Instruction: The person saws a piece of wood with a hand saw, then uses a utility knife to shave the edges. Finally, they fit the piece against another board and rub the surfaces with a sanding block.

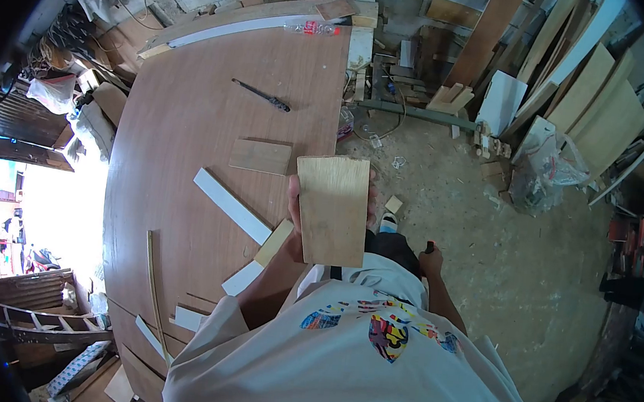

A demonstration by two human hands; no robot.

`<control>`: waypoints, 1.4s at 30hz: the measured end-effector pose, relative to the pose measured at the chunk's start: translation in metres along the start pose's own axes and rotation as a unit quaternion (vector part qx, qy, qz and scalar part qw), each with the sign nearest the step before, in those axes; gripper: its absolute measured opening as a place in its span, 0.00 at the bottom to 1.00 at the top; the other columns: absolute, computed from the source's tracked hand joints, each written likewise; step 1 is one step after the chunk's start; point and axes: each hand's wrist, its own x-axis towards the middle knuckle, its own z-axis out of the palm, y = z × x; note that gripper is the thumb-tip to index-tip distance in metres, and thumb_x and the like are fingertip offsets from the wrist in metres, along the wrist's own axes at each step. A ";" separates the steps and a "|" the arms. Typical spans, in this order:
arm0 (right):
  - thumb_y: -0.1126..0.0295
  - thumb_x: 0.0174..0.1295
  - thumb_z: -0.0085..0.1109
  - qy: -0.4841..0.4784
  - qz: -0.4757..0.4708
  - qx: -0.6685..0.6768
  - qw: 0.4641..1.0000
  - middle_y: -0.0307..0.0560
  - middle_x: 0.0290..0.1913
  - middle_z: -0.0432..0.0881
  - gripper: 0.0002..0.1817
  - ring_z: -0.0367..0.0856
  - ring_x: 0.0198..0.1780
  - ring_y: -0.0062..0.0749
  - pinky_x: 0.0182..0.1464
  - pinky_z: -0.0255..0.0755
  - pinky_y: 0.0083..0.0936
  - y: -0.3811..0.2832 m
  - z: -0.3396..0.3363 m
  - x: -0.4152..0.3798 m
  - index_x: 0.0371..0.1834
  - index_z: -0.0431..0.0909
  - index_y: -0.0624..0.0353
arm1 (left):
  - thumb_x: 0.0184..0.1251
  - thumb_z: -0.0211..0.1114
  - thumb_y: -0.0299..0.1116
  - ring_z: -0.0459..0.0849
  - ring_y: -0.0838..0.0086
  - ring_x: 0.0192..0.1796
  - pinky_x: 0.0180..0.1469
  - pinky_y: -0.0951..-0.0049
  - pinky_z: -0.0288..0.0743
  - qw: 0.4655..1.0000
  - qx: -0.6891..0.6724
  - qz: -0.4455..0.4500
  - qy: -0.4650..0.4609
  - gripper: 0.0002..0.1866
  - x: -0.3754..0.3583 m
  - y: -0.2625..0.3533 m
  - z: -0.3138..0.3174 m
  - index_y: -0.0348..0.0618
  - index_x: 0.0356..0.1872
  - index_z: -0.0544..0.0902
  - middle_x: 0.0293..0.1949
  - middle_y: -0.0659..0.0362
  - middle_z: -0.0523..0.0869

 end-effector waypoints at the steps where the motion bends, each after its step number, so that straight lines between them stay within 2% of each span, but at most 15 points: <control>1: 0.70 0.47 0.56 0.007 -0.013 -0.001 1.000 0.62 0.35 0.83 0.17 0.84 0.41 0.56 0.42 0.75 0.44 0.001 0.000 0.003 0.42 0.80 0.65 | 0.48 0.50 0.80 0.80 0.56 0.49 0.48 0.57 0.74 1.000 -0.010 -0.001 -0.001 0.61 0.000 0.000 0.000 0.29 0.67 0.58 0.54 0.41 0.76; 5: 0.71 0.47 0.55 0.026 -0.040 -0.011 0.999 0.61 0.34 0.83 0.17 0.84 0.39 0.56 0.40 0.75 0.44 0.023 0.011 0.012 0.41 0.80 0.64 | 0.49 0.49 0.80 0.80 0.57 0.48 0.47 0.57 0.73 1.000 -0.013 -0.006 0.012 0.61 0.000 0.002 0.004 0.28 0.67 0.59 0.54 0.41 0.76; 8: 0.70 0.47 0.56 -0.018 -0.007 -0.028 0.999 0.61 0.33 0.83 0.16 0.84 0.38 0.55 0.39 0.75 0.44 0.012 -0.005 0.001 0.40 0.80 0.64 | 0.48 0.48 0.81 0.80 0.60 0.48 0.46 0.59 0.72 1.000 -0.016 0.002 -0.006 0.61 0.003 -0.002 0.008 0.29 0.67 0.59 0.53 0.44 0.77; 10: 0.69 0.46 0.57 -0.100 0.060 -0.007 0.993 0.64 0.39 0.83 0.20 0.83 0.45 0.56 0.47 0.75 0.44 0.009 -0.011 -0.006 0.43 0.80 0.66 | 0.48 0.47 0.81 0.79 0.61 0.48 0.46 0.60 0.72 1.000 -0.009 0.006 0.001 0.61 0.002 -0.003 0.010 0.29 0.67 0.59 0.53 0.45 0.77; 17: 0.68 0.46 0.57 -0.126 0.132 0.046 0.982 0.62 0.35 0.84 0.16 0.85 0.40 0.53 0.42 0.75 0.42 0.035 0.009 0.011 0.37 0.82 0.65 | 0.49 0.43 0.83 0.77 0.61 0.49 0.49 0.60 0.71 1.000 -0.013 0.012 0.008 0.61 0.003 -0.003 0.010 0.33 0.68 0.60 0.54 0.46 0.76; 21: 0.68 0.49 0.55 -0.144 0.094 0.053 0.984 0.55 0.31 0.84 0.14 0.84 0.35 0.43 0.36 0.72 0.37 0.026 0.000 0.008 0.35 0.81 0.68 | 0.48 0.43 0.84 0.77 0.60 0.53 0.54 0.59 0.71 0.999 -0.007 0.019 0.026 0.61 -0.001 -0.001 0.007 0.37 0.69 0.59 0.56 0.46 0.75; 23: 0.68 0.50 0.55 -0.158 0.087 0.069 0.981 0.55 0.31 0.84 0.14 0.84 0.35 0.41 0.36 0.72 0.36 0.021 -0.001 0.009 0.35 0.81 0.67 | 0.40 0.55 0.83 0.76 0.58 0.54 0.52 0.58 0.71 0.991 0.032 0.012 0.133 0.64 -0.003 0.002 0.015 0.34 0.67 0.60 0.57 0.47 0.74; 24: 0.68 0.50 0.55 -0.154 0.089 0.077 0.981 0.54 0.31 0.83 0.14 0.83 0.35 0.39 0.37 0.72 0.35 0.023 0.001 0.010 0.36 0.81 0.67 | 0.40 0.55 0.83 0.76 0.58 0.54 0.52 0.58 0.71 0.990 0.034 0.014 0.133 0.64 -0.004 0.004 0.017 0.34 0.67 0.60 0.57 0.47 0.74; 27: 0.68 0.51 0.56 -0.151 0.080 0.080 0.982 0.52 0.32 0.83 0.15 0.83 0.35 0.37 0.38 0.72 0.34 0.027 0.005 0.014 0.38 0.81 0.66 | 0.37 0.63 0.78 0.74 0.59 0.58 0.58 0.58 0.68 0.966 0.180 0.038 0.183 0.64 -0.004 0.012 0.019 0.33 0.67 0.61 0.59 0.47 0.73; 29: 0.67 0.52 0.56 -0.150 0.070 0.074 0.983 0.52 0.32 0.84 0.15 0.82 0.36 0.37 0.38 0.71 0.34 0.026 0.003 0.015 0.39 0.80 0.66 | 0.40 0.71 0.65 0.73 0.61 0.62 0.64 0.61 0.64 0.871 0.471 0.086 0.108 0.56 0.004 0.023 0.013 0.36 0.68 0.65 0.60 0.47 0.73; 30: 0.66 0.52 0.56 -0.152 0.068 0.079 0.983 0.52 0.33 0.84 0.15 0.82 0.35 0.36 0.38 0.71 0.34 0.026 0.004 0.015 0.39 0.80 0.66 | 0.34 0.77 0.55 0.71 0.61 0.64 0.66 0.62 0.61 0.847 0.515 0.088 0.099 0.54 0.016 0.026 0.043 0.36 0.66 0.68 0.60 0.47 0.73; 31: 0.65 0.53 0.57 -0.154 0.067 0.083 0.982 0.52 0.33 0.84 0.16 0.82 0.35 0.36 0.37 0.71 0.34 0.028 0.006 0.017 0.39 0.81 0.65 | 0.34 0.77 0.55 0.71 0.61 0.64 0.66 0.62 0.61 0.847 0.515 0.087 0.098 0.54 0.019 0.027 0.046 0.36 0.66 0.68 0.60 0.47 0.73; 33: 0.65 0.53 0.57 -0.157 0.069 0.092 0.981 0.51 0.33 0.84 0.16 0.82 0.35 0.35 0.36 0.71 0.33 0.032 0.010 0.020 0.39 0.81 0.65 | 0.27 0.81 0.51 0.71 0.60 0.63 0.66 0.62 0.61 0.731 0.659 0.154 0.081 0.56 0.022 0.028 0.049 0.36 0.65 0.69 0.59 0.48 0.73; 34: 0.65 0.53 0.57 -0.161 0.071 0.101 0.979 0.51 0.33 0.84 0.16 0.82 0.35 0.34 0.36 0.71 0.33 0.034 0.012 0.022 0.39 0.81 0.66 | 0.27 0.82 0.46 0.68 0.64 0.64 0.67 0.65 0.58 0.732 0.662 0.144 0.070 0.57 0.023 0.030 0.054 0.30 0.65 0.67 0.61 0.50 0.70; 42: 0.65 0.52 0.57 -0.164 0.083 0.118 0.976 0.48 0.31 0.82 0.16 0.80 0.32 0.31 0.34 0.71 0.32 0.037 0.015 0.023 0.39 0.80 0.66 | 0.26 0.84 0.45 0.68 0.61 0.65 0.68 0.63 0.57 0.665 0.721 0.174 0.083 0.56 0.024 0.029 0.065 0.31 0.64 0.68 0.61 0.47 0.70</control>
